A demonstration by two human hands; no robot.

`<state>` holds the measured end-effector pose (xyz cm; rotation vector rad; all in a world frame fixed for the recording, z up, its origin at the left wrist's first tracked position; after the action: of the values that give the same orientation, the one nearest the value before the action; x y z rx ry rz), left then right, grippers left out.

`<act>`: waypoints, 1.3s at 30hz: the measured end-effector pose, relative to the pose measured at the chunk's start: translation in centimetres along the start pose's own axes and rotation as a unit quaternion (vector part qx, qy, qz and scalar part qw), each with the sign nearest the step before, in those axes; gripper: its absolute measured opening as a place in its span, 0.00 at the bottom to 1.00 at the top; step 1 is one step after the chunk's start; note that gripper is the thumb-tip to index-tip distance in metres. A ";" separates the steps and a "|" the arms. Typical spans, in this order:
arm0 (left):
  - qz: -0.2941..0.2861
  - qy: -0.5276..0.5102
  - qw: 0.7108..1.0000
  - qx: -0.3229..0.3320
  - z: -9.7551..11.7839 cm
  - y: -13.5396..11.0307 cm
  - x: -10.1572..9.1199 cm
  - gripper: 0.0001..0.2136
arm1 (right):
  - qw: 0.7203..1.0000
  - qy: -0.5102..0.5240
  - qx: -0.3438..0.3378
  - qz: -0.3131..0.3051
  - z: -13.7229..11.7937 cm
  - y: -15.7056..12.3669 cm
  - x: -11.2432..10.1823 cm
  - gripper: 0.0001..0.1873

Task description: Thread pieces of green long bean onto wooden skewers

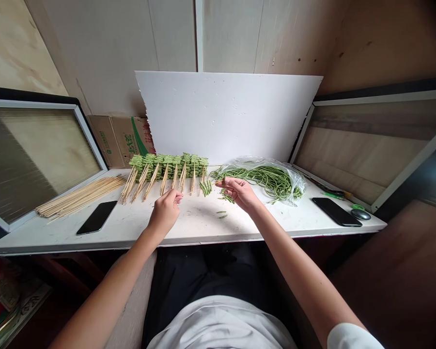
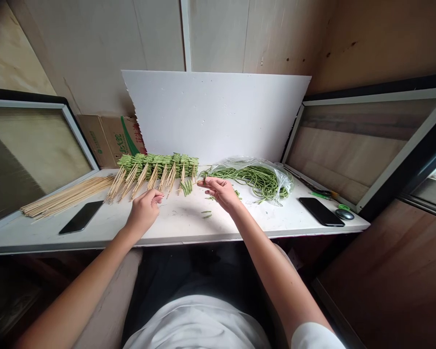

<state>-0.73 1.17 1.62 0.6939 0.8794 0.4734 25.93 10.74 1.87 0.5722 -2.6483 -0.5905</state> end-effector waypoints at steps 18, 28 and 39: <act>0.023 0.064 0.996 0.065 -0.1 0.0 -0.6 0.19 | 0.997 -0.068 -0.009 -0.021 0.7 -0.2 0.4 0.18; -0.015 0.047 0.998 0.049 -0.6 0.2 -0.3 0.19 | 0.989 -0.132 -0.059 -0.037 0.2 -0.2 0.9 0.19; 0.050 0.078 0.991 0.095 0.6 -0.2 -0.8 0.19 | 0.999 -0.022 0.023 0.019 1.8 -0.7 1.8 0.19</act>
<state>-0.72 0.31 2.20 0.8871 1.0498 0.5433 23.82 9.89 0.44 0.5263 -2.7144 -0.5384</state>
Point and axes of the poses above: each hand's wrist, its own y-axis towards the middle knuckle, its own x-axis out of the palm, z = x × y, the point moved 4 cm from there along y, towards the middle knuckle, and after that the axes turned 11 degrees about -x, right-handed, at the moved point
